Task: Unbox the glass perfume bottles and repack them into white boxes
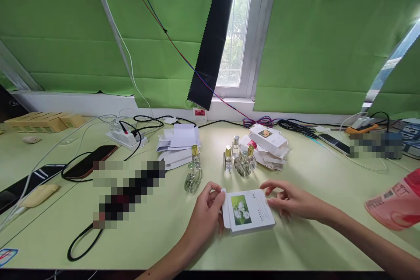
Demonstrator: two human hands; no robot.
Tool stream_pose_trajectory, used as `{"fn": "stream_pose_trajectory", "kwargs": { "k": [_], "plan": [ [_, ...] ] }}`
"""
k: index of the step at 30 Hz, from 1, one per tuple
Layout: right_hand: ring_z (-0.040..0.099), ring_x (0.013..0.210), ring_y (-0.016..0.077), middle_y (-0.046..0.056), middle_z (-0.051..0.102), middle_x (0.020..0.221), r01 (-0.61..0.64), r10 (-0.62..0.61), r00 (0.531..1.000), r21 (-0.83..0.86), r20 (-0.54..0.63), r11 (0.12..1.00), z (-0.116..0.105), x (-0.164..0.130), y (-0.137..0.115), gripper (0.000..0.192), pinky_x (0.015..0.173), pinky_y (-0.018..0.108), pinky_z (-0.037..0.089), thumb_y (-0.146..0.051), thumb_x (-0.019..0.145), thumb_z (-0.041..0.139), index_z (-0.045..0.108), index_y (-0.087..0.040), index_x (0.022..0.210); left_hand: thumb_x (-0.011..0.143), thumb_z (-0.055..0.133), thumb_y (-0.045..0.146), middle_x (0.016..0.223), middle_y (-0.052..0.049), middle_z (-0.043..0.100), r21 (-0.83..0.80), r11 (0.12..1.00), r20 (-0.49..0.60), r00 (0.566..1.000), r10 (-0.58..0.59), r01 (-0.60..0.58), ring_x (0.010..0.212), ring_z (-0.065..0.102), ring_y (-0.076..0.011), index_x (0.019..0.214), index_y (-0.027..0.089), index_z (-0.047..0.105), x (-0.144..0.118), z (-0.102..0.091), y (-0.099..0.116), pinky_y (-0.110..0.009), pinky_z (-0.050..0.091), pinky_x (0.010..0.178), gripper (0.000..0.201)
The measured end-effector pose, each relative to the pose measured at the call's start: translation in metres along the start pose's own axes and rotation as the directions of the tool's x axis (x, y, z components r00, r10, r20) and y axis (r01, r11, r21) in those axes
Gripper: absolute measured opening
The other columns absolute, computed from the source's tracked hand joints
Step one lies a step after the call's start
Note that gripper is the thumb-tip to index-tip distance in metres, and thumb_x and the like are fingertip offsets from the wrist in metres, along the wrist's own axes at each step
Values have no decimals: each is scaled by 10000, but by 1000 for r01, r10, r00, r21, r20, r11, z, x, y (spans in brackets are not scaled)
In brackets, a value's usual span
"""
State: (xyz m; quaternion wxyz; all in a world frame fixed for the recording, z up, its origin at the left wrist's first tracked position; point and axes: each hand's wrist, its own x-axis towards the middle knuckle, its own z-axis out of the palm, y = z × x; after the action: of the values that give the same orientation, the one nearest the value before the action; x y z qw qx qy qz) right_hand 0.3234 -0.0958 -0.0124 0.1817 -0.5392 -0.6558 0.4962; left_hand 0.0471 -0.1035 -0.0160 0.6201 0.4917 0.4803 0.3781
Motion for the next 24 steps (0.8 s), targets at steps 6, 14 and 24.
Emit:
{"fn": "stream_pose_trajectory", "kwargs": {
  "k": [6, 14, 24],
  "plan": [
    [631, 669, 116, 53, 626, 1055, -32, 31, 999, 357, 10, 934, 6, -1, 10, 540, 633, 278, 554, -475, 804, 752, 606, -184, 1235, 853, 527, 432, 667, -7, 592, 14, 999, 110, 993, 45, -47, 539, 519, -122, 801, 194, 570, -8, -2, 0, -219, 414, 447, 248],
    [546, 520, 62, -34, 572, 856, -48, 74, 996, 387, -51, 921, 6, -1, 3, 387, 507, 224, 484, -283, 744, 714, 648, -182, 1112, 815, 639, 322, 743, -38, 680, 368, 916, 158, 981, 110, -162, 668, 617, -165, 813, 195, 644, -14, -6, -1, -229, 435, 560, 127],
    [499, 504, 58, -44, 503, 876, -85, 112, 988, 235, -104, 968, 8, 0, 8, 359, 413, 205, 395, -220, 636, 615, 622, -197, 994, 781, 582, 201, 770, -29, 711, 231, 970, 162, 986, 38, -75, 538, 603, -126, 1114, 173, 660, -10, -6, -11, -203, 456, 458, 343]
  ]
}}
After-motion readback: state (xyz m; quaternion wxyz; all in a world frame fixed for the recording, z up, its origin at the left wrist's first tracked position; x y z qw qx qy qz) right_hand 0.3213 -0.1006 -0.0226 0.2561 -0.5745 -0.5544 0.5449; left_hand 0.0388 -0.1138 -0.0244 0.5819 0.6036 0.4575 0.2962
